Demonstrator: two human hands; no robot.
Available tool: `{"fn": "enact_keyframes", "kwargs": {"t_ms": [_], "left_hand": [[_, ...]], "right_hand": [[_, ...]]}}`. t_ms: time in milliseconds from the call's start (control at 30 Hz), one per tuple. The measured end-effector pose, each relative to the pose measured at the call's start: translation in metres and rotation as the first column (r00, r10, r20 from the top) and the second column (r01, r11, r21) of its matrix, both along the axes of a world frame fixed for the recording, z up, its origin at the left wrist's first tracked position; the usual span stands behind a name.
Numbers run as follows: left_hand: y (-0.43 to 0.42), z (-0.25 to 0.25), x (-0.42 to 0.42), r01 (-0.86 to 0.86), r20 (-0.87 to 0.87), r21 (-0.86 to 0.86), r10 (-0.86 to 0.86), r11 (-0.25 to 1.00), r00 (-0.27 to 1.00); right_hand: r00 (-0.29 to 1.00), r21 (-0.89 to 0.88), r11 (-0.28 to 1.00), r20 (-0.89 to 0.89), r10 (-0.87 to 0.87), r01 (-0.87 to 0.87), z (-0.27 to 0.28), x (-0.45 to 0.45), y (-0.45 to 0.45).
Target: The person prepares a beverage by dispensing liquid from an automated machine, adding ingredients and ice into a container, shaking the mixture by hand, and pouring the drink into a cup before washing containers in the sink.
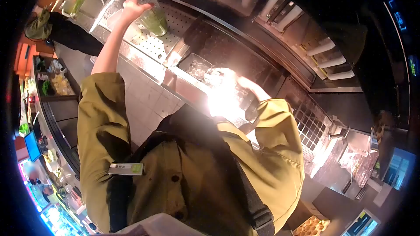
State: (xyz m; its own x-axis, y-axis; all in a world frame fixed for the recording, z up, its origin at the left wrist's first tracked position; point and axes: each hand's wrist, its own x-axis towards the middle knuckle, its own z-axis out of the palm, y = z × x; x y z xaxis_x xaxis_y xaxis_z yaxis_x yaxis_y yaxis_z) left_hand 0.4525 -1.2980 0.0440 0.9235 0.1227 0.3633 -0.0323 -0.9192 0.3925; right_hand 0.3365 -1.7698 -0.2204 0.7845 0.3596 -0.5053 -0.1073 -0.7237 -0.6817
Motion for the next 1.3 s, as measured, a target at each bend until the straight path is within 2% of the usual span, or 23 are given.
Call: {"fn": "enact_keyframes", "kwargs": {"t_ms": [100, 133, 167, 200, 233, 267, 300, 367, 433, 500, 667, 767, 867, 967, 1033, 1100, 1167, 1233, 1300], "left_hand": [[0.001, -0.002, 0.0, 0.022, -0.003, 0.007, -0.022, 1.0, 1.0], [0.0, 0.0, -0.004, 0.14, 0.052, -0.082, -0.136, 0.987, 0.989], [-0.005, 0.006, -0.011, 0.109, 0.015, -0.068, -0.108, 0.992, 0.994], [-0.012, 0.013, -0.019, 0.075, -0.02, -0.049, -0.076, 0.996, 0.997], [-0.013, 0.02, -0.023, 0.039, -0.053, -0.028, -0.04, 0.999, 0.998], [-0.005, 0.011, -0.019, 0.057, -0.035, 0.037, -0.056, 0.998, 0.998], [0.0, 0.004, -0.016, 0.091, 0.007, 0.034, -0.092, 0.995, 0.996], [0.0, 0.005, -0.017, 0.147, 0.044, -0.042, -0.145, 0.988, 0.988], [-0.001, 0.005, -0.017, 0.143, 0.049, -0.035, -0.141, 0.989, 0.989], [-0.006, 0.008, -0.023, 0.147, 0.04, -0.071, -0.144, 0.987, 0.989], [-0.007, 0.006, -0.023, 0.159, 0.076, -0.039, -0.156, 0.987, 0.985], [-0.007, 0.009, -0.026, 0.181, 0.106, -0.049, -0.175, 0.982, 0.979], [-0.006, 0.004, -0.023, 0.191, 0.137, -0.023, -0.186, 0.981, 0.973], [-0.005, 0.003, -0.025, 0.181, 0.123, -0.046, -0.175, 0.982, 0.977], [-0.007, 0.005, -0.025, 0.152, 0.081, -0.067, -0.147, 0.986, 0.986], [-0.008, 0.001, -0.025, 0.141, 0.12, -0.062, -0.133, 0.988, 0.984], [-0.01, 0.002, -0.026, 0.129, 0.13, -0.082, -0.118, 0.988, 0.985], [-0.015, 0.002, -0.03, 0.082, 0.14, -0.089, -0.069, 0.993, 0.988], [-0.016, 0.004, -0.028, 0.053, 0.15, -0.083, -0.04, 0.995, 0.988]], "right_hand": [[0.999, 0.063, 0.998, 0.051, -0.013, 0.01, 0.029, 0.028, 0.0], [0.982, -0.013, 0.999, 0.184, 0.052, -0.051, 0.09, 0.028, 0.018], [0.941, -0.095, 0.99, 0.314, 0.126, -0.101, 0.141, 0.03, 0.038], [0.874, -0.025, 0.984, 0.457, 0.166, -0.174, 0.129, 0.05, 0.036], [0.861, 0.037, 0.985, 0.492, 0.129, -0.168, 0.14, 0.066, 0.045], [0.846, 0.097, 0.981, 0.525, 0.092, -0.167, 0.152, 0.081, 0.054], [0.896, 0.156, 0.985, 0.445, -0.005, -0.072, 0.197, 0.086, 0.076], [0.774, 0.111, 0.987, 0.633, 0.023, -0.12, 0.234, 0.115, 0.105], [0.726, 0.099, 0.981, 0.686, 0.054, -0.167, 0.279, 0.13, 0.136], [0.591, -0.046, 0.991, 0.799, 0.113, -0.127, 0.303, 0.148, 0.166], [0.44, -0.253, 0.967, 0.865, 0.24, -0.03, 0.345, 0.156, 0.22], [0.59, -0.316, 0.946, 0.778, 0.216, 0.071, 0.36, 0.153, 0.235], [0.424, -0.258, 0.965, 0.88, 0.216, 0.043, 0.346, 0.15, 0.221], [0.655, -0.054, 0.998, 0.754, 0.049, -0.012, 0.29, 0.177, 0.214], [0.775, 0.178, 0.979, 0.631, -0.034, -0.103, 0.25, 0.176, 0.207], [0.9, 0.609, 0.787, 0.39, -0.194, -0.094, 0.218, 0.152, 0.2], [0.899, 0.658, 0.751, 0.36, -0.249, -0.055, 0.183, 0.136, 0.194], [0.83, 0.554, 0.824, 0.509, -0.226, -0.116, 0.161, 0.11, 0.169], [0.789, 0.345, 0.938, 0.583, -0.193, -0.025, 0.114, 0.091, 0.142]]}}
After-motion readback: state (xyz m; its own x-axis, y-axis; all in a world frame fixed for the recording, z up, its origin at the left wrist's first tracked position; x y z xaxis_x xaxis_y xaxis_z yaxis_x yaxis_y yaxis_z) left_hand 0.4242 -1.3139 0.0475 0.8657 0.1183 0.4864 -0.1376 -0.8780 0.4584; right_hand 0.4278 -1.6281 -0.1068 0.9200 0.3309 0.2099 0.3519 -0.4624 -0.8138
